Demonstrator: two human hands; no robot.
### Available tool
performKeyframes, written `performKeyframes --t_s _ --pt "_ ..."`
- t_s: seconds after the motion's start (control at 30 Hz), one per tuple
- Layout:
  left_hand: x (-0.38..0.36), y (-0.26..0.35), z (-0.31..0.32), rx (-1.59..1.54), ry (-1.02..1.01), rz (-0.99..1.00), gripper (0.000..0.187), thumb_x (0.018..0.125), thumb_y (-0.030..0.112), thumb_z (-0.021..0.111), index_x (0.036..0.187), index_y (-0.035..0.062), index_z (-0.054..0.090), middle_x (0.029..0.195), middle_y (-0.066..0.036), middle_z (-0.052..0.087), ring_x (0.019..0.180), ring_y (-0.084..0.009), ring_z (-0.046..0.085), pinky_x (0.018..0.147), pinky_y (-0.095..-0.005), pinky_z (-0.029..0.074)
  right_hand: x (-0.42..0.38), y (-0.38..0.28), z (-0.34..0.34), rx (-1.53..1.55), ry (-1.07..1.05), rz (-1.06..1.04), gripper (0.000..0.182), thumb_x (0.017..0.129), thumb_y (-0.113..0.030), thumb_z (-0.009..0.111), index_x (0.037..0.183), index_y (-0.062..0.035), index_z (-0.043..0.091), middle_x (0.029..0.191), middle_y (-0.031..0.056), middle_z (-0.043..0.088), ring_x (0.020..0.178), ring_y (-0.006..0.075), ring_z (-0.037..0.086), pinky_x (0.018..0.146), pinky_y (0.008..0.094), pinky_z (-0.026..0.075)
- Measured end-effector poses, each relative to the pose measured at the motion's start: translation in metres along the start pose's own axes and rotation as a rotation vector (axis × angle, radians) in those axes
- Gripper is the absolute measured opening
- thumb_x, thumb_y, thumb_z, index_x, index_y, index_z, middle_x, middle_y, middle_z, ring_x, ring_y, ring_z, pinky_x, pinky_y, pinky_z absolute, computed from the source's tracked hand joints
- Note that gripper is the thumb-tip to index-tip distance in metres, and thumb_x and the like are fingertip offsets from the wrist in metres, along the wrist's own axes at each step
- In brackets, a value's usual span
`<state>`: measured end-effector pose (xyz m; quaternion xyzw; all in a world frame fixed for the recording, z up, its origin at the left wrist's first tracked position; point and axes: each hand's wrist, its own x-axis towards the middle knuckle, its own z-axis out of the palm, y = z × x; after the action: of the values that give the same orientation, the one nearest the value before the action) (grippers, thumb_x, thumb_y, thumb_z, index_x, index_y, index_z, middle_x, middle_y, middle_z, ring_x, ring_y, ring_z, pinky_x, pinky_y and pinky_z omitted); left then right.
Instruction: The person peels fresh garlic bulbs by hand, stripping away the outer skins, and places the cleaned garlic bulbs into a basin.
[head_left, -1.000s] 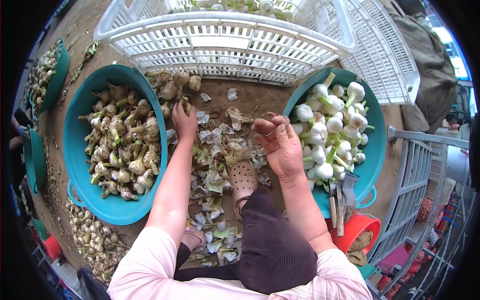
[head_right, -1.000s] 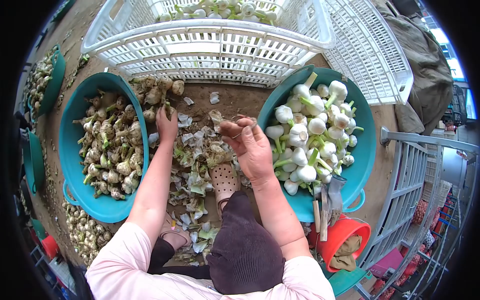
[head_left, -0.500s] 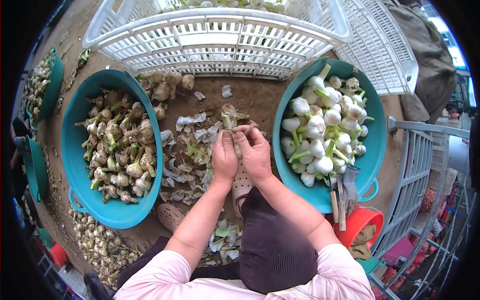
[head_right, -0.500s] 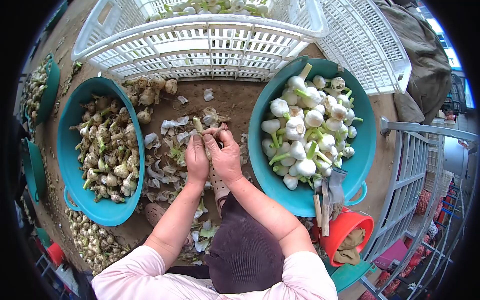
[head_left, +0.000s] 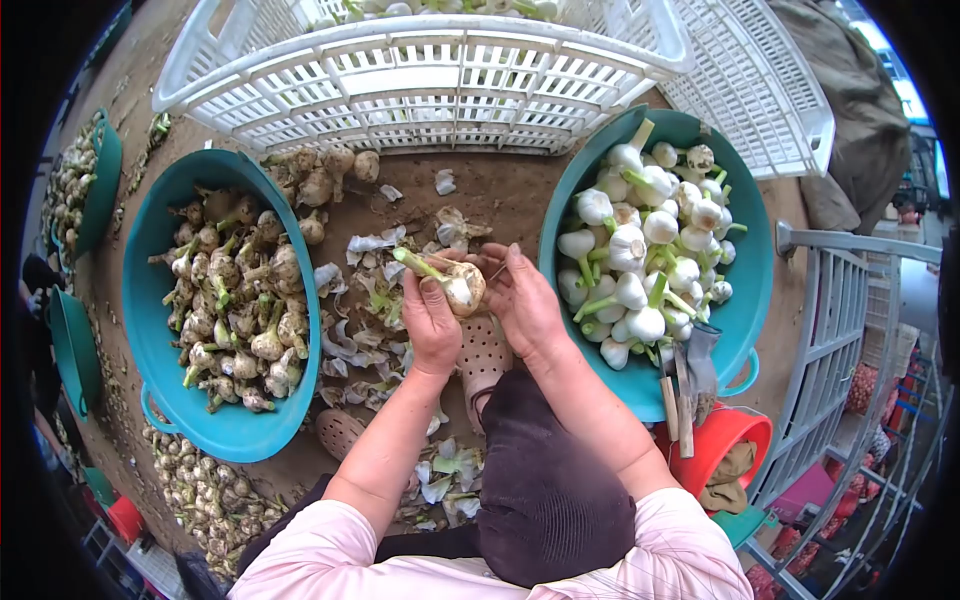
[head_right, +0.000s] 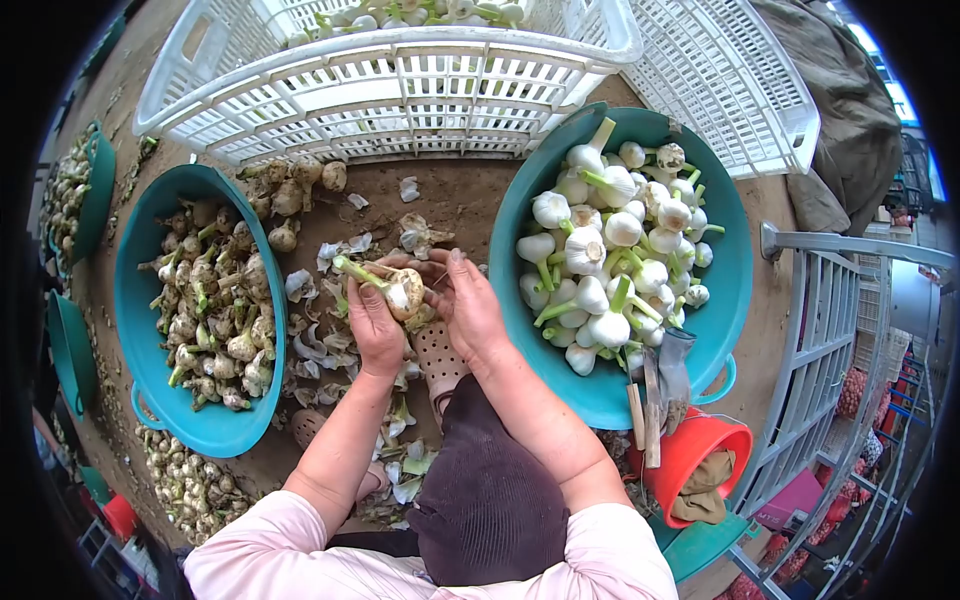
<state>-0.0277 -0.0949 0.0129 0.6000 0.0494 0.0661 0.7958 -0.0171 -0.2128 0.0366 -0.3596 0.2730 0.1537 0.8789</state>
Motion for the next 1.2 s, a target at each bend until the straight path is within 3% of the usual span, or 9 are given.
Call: performKeyframes --t_s 0.1,0.23,0.43,0.63,0.73,0.87,0.97,1.07,1.2 --pt "0.01 0.014 0.001 0.162 -0.065 0.095 0.028 0.1 0.022 0.042 0.117 0.0005 0.048 0.113 -0.014 0.061 0.102 -0.0222 0.059 0.089 -0.0326 0.046 -0.01 0.008 0.002 0.054 -0.193 0.186 0.046 0.097 -0.042 0.046 0.124 -0.0051 0.049 0.116 0.0073 0.058 0.099 0.0148 0.059 0.082 0.03 0.05" --pt "0.025 0.029 -0.024 0.788 -0.221 0.331 0.025 0.087 0.012 0.06 0.108 -0.002 0.059 0.099 -0.014 0.06 0.09 -0.0287 0.059 0.081 -0.0331 0.046 -0.001 0.011 -0.007 -0.176 -0.201 -0.016 0.044 0.094 -0.041 0.053 0.12 -0.005 0.051 0.105 0.0013 0.058 0.086 0.0065 0.056 0.073 0.0215 0.047" --pt "0.032 0.062 -0.015 0.481 -0.266 0.122 0.017 0.08 0.004 0.059 0.095 -0.0022 0.062 0.086 -0.013 0.058 0.08 -0.0276 0.059 0.073 -0.034 0.046 -0.006 0.024 0.001 -0.142 -0.224 -0.243 0.059 0.081 -0.039 0.068 0.126 -0.0072 0.046 0.113 0.0015 0.055 0.099 0.0123 0.057 0.082 0.0263 0.05" --pt "0.032 0.064 -0.006 0.524 -0.266 0.04 0.013 0.075 0.005 0.06 0.085 -0.0027 0.06 0.078 -0.015 0.057 0.071 -0.032 0.057 0.065 -0.0357 0.047 -0.016 0.019 0.008 -0.381 -0.159 -0.485 0.059 0.083 -0.043 0.067 0.123 -0.0048 0.046 0.116 0.0054 0.053 0.11 0.0139 0.051 0.088 0.027 0.047" --pt "0.033 0.063 -0.009 0.651 -0.269 0.135 0.009 0.074 0.004 0.059 0.078 -0.0038 0.058 0.072 -0.015 0.055 0.066 -0.0299 0.056 0.062 -0.0353 0.046 -0.014 0.018 0.009 -0.664 -0.006 -0.621 0.055 0.087 -0.052 0.058 0.116 -0.0052 0.052 0.104 0.0037 0.057 0.095 0.0118 0.057 0.076 0.0249 0.05" --pt "0.032 0.053 -0.017 0.448 -0.256 0.05 0.011 0.075 0.001 0.056 0.082 -0.0046 0.061 0.072 -0.01 0.054 0.066 -0.02 0.056 0.06 -0.0301 0.045 -0.006 0.001 0.013 0.09 -0.04 0.361 0.054 0.089 -0.063 0.044 0.099 -0.013 0.06 0.074 0.0038 0.06 0.052 0.0125 0.052 0.039 0.0185 0.037" --pt "0.033 0.042 -0.035 0.271 -0.372 -0.133 0.025 0.08 0.006 0.058 0.103 -0.0033 0.063 0.1 -0.006 0.06 0.083 -0.0143 0.058 0.068 -0.027 0.047 0.0 0.011 0.006 0.215 -0.035 0.478 0.055 0.091 -0.063 0.039 0.098 -0.0131 0.06 0.072 0.0053 0.06 0.051 0.0116 0.053 0.036 0.0163 0.035" --pt "0.02 0.034 -0.031 0.147 -0.373 -0.399 0.046 0.091 0.03 0.061 0.123 -0.001 0.052 0.113 -0.007 0.057 0.095 -0.0122 0.055 0.079 -0.0255 0.046 -0.003 0.012 0.002 0.007 -0.028 0.392 0.059 0.091 -0.065 0.036 0.099 -0.0116 0.06 0.073 0.0051 0.061 0.052 0.0124 0.054 0.039 0.0185 0.039" --pt "0.012 0.007 -0.029 0.239 -0.256 -0.42 0.041 0.094 0.036 0.056 0.107 -0.0035 0.061 0.09 -0.006 0.065 0.081 -0.0114 0.057 0.072 -0.0268 0.046 0.009 0.018 -0.023 -0.773 0.051 -0.123 0.061 0.092 -0.061 0.041 0.108 -0.0036 0.056 0.078 0.0073 0.063 0.064 0.0175 0.061 0.056 0.0282 0.049"
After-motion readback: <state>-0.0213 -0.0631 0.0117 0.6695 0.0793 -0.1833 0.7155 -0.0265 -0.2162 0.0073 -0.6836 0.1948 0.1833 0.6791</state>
